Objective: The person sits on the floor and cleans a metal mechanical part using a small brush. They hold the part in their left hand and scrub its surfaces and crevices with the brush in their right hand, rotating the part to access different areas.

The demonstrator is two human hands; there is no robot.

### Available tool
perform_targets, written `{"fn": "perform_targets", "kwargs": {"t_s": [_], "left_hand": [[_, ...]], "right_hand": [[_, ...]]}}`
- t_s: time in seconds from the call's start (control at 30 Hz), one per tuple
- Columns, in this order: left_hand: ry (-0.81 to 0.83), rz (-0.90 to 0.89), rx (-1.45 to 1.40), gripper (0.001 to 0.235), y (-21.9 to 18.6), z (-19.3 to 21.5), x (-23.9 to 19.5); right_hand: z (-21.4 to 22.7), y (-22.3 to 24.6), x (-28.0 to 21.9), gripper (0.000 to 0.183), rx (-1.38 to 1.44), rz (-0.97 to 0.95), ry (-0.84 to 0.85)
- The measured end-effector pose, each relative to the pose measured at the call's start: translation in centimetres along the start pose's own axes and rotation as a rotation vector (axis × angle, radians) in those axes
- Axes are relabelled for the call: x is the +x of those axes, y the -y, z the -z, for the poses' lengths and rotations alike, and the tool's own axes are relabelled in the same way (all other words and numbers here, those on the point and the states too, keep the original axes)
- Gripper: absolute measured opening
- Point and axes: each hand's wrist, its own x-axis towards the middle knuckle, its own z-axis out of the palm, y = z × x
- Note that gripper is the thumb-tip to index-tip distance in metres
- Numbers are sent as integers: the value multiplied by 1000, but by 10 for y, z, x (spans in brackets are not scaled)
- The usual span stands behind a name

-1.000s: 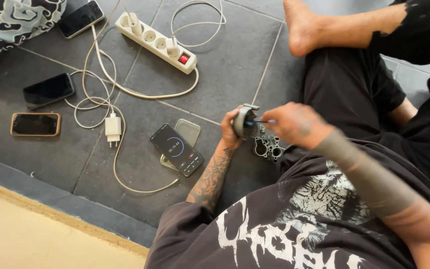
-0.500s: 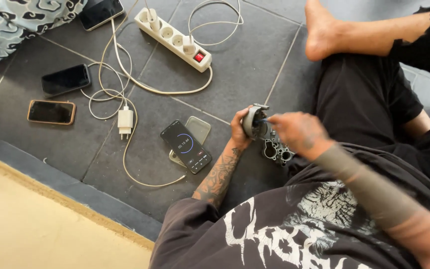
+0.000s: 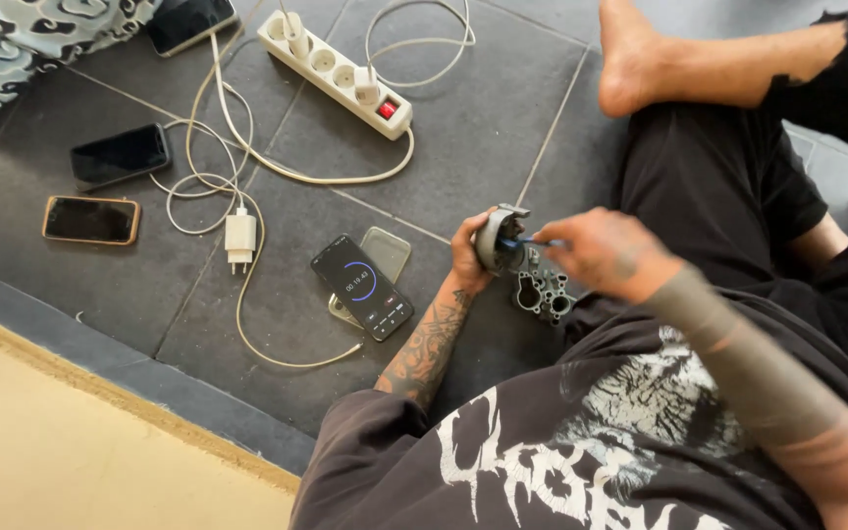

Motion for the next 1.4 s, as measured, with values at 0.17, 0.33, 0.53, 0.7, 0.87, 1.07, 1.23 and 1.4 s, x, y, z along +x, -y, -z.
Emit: {"fn": "perform_targets", "kwargs": {"t_s": [0.17, 0.33, 0.53, 0.7, 0.87, 1.07, 1.23, 1.4], "left_hand": [[16, -20, 16, 35, -2, 3, 4], [1, -12, -13, 33, -2, -13, -10], [3, -36, -27, 32, 0, -2, 0], [97, -35, 88, 43, -2, -22, -14], [6, -18, -55, 37, 3, 0, 2], [41, -27, 33, 38, -4, -4, -2], [27, -31, -7, 37, -4, 6, 3], [1, -25, -47, 36, -6, 10, 7]], "right_hand": [[-31, 2, 7, 16, -58, -25, -108], [-2, -4, 0, 20, 57, 7, -58], [-25, 1, 5, 18, 76, 2, -165], [20, 0, -2, 20, -73, -55, -28], [-8, 5, 2, 21, 10, 12, -93], [-18, 4, 9, 17, -46, -29, -67], [10, 9, -3, 21, 22, -55, -9], [-34, 10, 5, 13, -22, 28, -209]]}}
